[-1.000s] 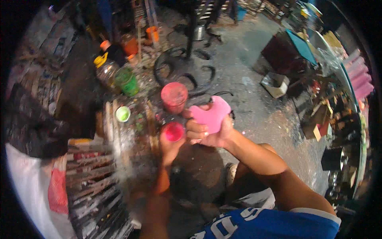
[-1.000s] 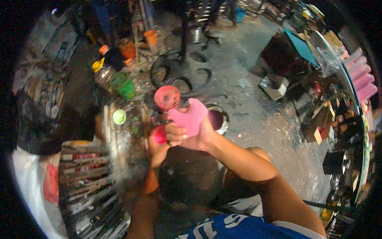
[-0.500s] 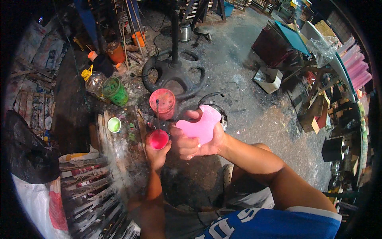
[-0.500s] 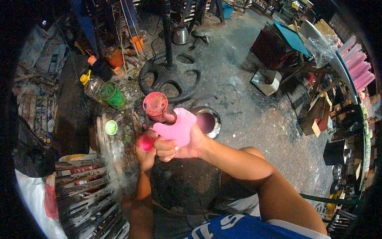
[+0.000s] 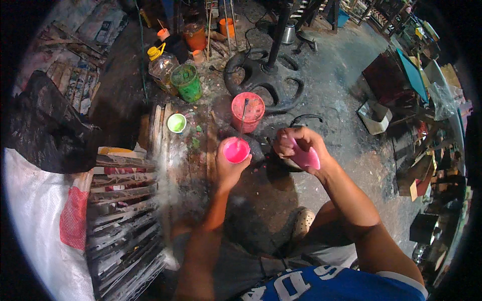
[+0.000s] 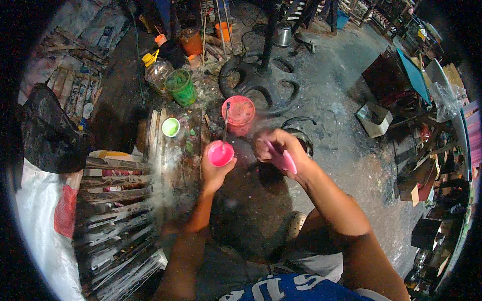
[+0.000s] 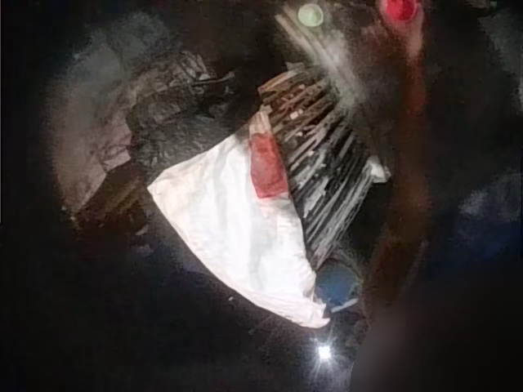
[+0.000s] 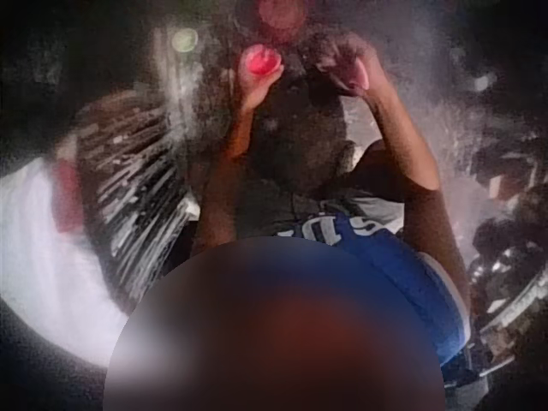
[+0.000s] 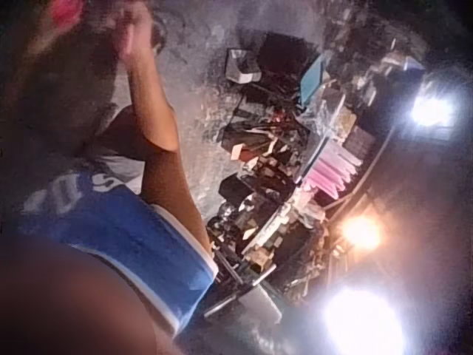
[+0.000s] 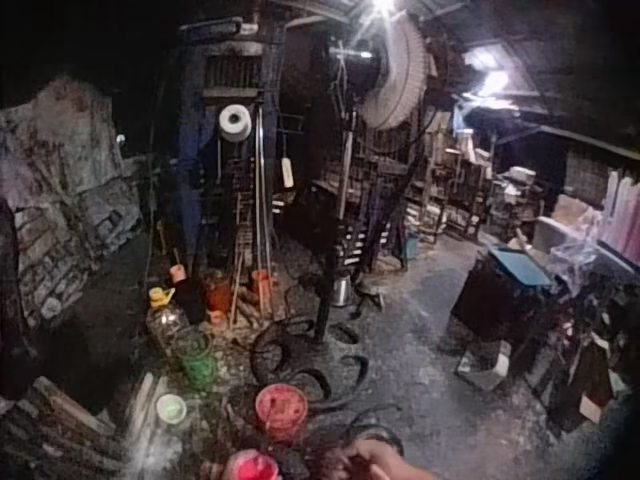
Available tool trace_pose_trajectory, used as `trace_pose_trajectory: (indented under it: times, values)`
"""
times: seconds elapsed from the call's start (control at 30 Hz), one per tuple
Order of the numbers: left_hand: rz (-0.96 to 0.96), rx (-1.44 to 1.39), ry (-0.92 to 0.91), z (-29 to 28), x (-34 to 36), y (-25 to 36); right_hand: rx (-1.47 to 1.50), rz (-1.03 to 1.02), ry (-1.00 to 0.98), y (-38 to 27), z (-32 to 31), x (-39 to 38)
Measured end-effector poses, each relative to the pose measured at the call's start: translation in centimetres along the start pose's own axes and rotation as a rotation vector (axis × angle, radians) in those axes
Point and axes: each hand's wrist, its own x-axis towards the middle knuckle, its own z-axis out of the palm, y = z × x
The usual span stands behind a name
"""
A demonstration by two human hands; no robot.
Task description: The person sits on the floor and mixes pink paint in a small container using a stick. They briefly retrieve a pink plastic object from a nearby box and return to mixing the paint.
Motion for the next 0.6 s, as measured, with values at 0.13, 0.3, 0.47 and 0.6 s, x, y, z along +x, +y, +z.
trace_pose_trajectory:
  times: [0.13, 0.3, 0.47, 0.6]
  values:
    - [0.034, -0.009, 0.022, 0.0, -0.2, 0.3, -0.084, -0.029, 0.099, 0.5, 0.2, 0.0]
    - [0.035, -0.063, 0.002, -0.2, -0.3, 0.4, -0.676, -0.234, 0.209, 3.0, 0.3, 0.0]
    - [-0.011, -0.047, -0.006, -0.7, -0.3, 1.1, -0.846, -0.285, 0.223, 4.3, 1.8, 0.2]
    - [-0.01, -0.054, -0.016, -0.9, -0.5, 1.4, -0.91, -0.346, 0.217, 4.6, 3.4, 0.4]
